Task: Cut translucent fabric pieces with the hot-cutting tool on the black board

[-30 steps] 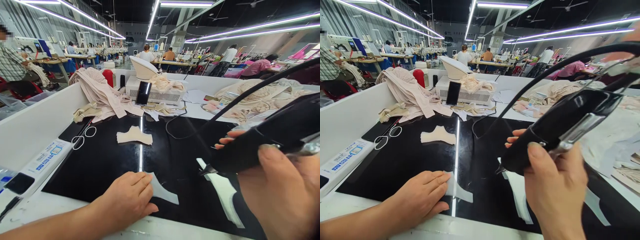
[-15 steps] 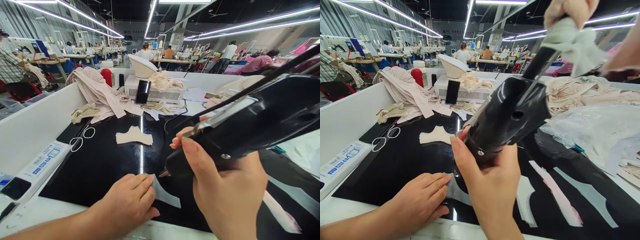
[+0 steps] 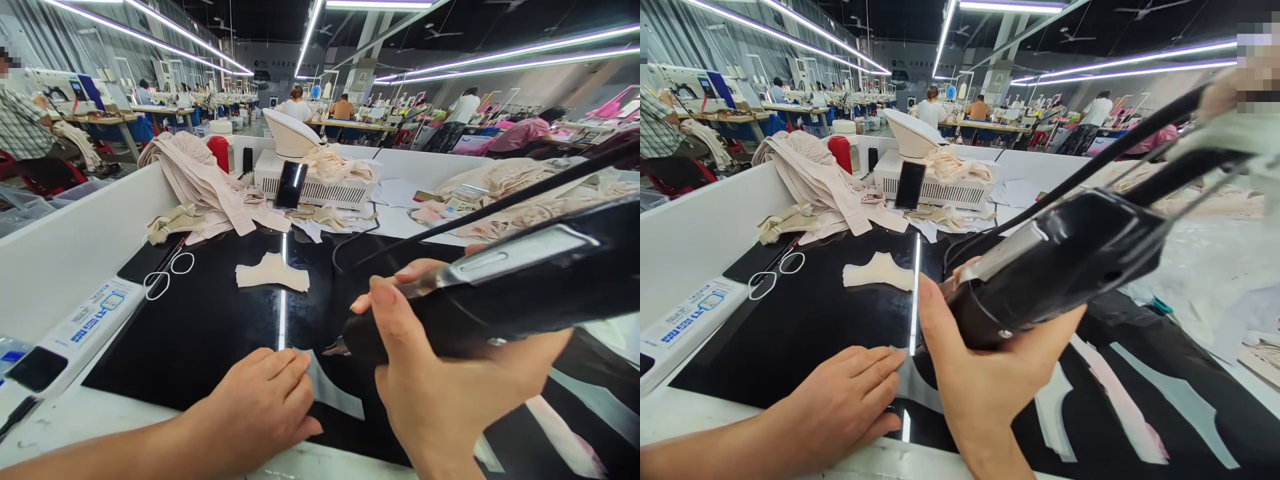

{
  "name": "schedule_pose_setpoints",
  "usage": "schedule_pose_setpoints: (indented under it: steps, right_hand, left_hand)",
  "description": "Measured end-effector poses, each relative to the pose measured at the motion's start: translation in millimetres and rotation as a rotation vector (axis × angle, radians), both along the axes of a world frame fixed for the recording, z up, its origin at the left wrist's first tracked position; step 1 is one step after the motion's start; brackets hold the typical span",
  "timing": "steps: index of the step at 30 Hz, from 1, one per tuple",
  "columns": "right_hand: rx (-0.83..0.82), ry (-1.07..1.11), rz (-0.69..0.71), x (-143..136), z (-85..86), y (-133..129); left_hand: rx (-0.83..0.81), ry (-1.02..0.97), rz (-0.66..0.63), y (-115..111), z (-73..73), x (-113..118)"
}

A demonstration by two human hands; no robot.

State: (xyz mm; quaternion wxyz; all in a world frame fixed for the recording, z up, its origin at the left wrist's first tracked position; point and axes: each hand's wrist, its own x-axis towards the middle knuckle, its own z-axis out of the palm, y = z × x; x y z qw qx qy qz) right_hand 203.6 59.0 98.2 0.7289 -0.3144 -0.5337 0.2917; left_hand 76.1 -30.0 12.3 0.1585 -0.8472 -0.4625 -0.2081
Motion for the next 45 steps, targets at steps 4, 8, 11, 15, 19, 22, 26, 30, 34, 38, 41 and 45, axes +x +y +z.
schedule_pose_setpoints:
  steps: [4, 8, 11, 15, 19, 22, 26, 30, 34, 38, 41, 45]
  right_hand:
    - [0.071, 0.061, 0.103, -3, -4.6, -1]
    - [0.025, 0.057, 0.142, -5, -11.9, 2]
    - [0.014, 0.066, 0.166, -6, -14.3, 2]
    - [0.002, 0.106, 0.190, -8, -13.3, 4]
    - [-0.017, 0.112, 0.180, -10, -12.0, 4]
    - [-0.025, 0.107, 0.147, -10, -12.0, 4]
    - [-0.051, 0.119, 0.152, -11, -11.8, 4]
    - [-0.080, 0.161, 0.198, -11, -10.2, 5]
    - [-0.063, 0.136, 0.231, -13, -11.0, 5]
    - [-0.069, 0.110, 0.226, -13, -13.9, 6]
    - [-0.082, 0.105, 0.223, -14, -13.9, 6]
    - [-0.090, 0.126, 0.250, -15, -11.7, 6]
  left_hand:
    - [0.018, -0.017, -0.004, 0, -1.2, 0]
    - [0.023, -0.024, -0.001, 0, -3.2, 1]
    - [0.021, -0.008, 0.000, 0, -5.3, 2]
    - [0.022, -0.002, 0.001, 1, -6.2, 2]
    - [0.019, 0.005, 0.004, 0, -5.1, 2]
    - [0.011, 0.002, 0.003, 0, -4.0, 1]
    - [0.012, 0.005, 0.005, 0, -4.3, 1]
    - [0.011, 0.016, 0.002, 0, -5.3, 1]
    - [0.020, 0.004, -0.001, 0, -4.2, 1]
    - [0.025, 0.006, -0.006, 0, -4.1, 1]
    - [0.031, 0.012, -0.008, 0, -6.1, 1]
    - [0.027, 0.044, -0.005, 0, -8.0, 1]
